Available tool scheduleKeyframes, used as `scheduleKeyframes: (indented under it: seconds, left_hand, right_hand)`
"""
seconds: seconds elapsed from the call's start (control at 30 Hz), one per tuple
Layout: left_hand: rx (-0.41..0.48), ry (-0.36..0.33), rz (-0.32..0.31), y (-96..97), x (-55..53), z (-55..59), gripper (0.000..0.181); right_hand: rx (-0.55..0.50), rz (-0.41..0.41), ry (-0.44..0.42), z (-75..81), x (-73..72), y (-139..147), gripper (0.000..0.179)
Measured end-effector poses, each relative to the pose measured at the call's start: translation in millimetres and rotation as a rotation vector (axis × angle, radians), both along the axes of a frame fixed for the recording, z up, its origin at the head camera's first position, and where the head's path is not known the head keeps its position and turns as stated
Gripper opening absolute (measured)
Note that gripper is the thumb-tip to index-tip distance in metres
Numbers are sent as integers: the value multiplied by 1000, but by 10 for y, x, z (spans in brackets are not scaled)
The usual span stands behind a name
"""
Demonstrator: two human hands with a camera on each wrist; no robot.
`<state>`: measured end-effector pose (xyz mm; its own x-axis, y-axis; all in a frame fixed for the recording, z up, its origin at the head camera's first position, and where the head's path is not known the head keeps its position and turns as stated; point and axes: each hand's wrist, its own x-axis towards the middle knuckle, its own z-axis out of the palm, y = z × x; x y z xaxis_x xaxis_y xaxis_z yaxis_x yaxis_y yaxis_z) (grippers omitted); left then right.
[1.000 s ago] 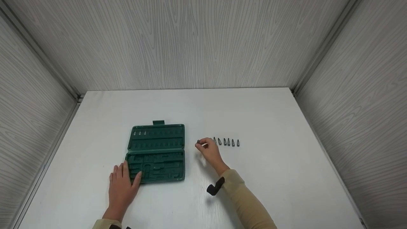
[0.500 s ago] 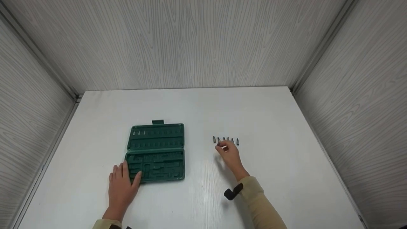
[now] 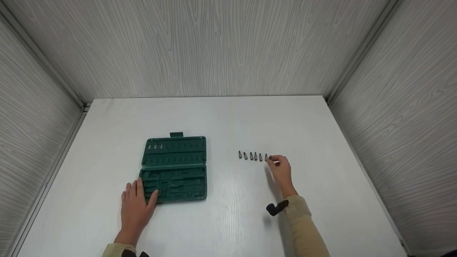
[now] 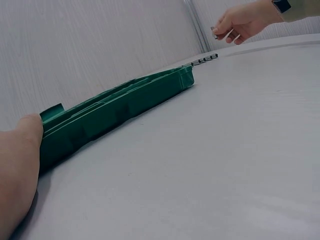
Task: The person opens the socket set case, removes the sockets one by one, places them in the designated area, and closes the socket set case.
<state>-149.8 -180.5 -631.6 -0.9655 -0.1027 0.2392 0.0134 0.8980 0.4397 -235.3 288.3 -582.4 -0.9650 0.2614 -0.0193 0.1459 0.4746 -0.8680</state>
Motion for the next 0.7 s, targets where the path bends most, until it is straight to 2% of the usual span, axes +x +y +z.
scheduleKeyframes:
  seconds: [0.3, 0.57, 0.7]
  left_hand:
    - [1, -30, 1, -10, 4, 11, 87]
    - [7, -35, 4, -18, 4, 18, 87]
    - [10, -40, 3, -13, 9, 12, 87]
  right_hand:
    - [85, 0, -92, -62, -148, 193, 27]
    - [136, 67, -153, -95, -281, 234, 30]
    - [161, 68, -163, -132, -311, 243, 30]
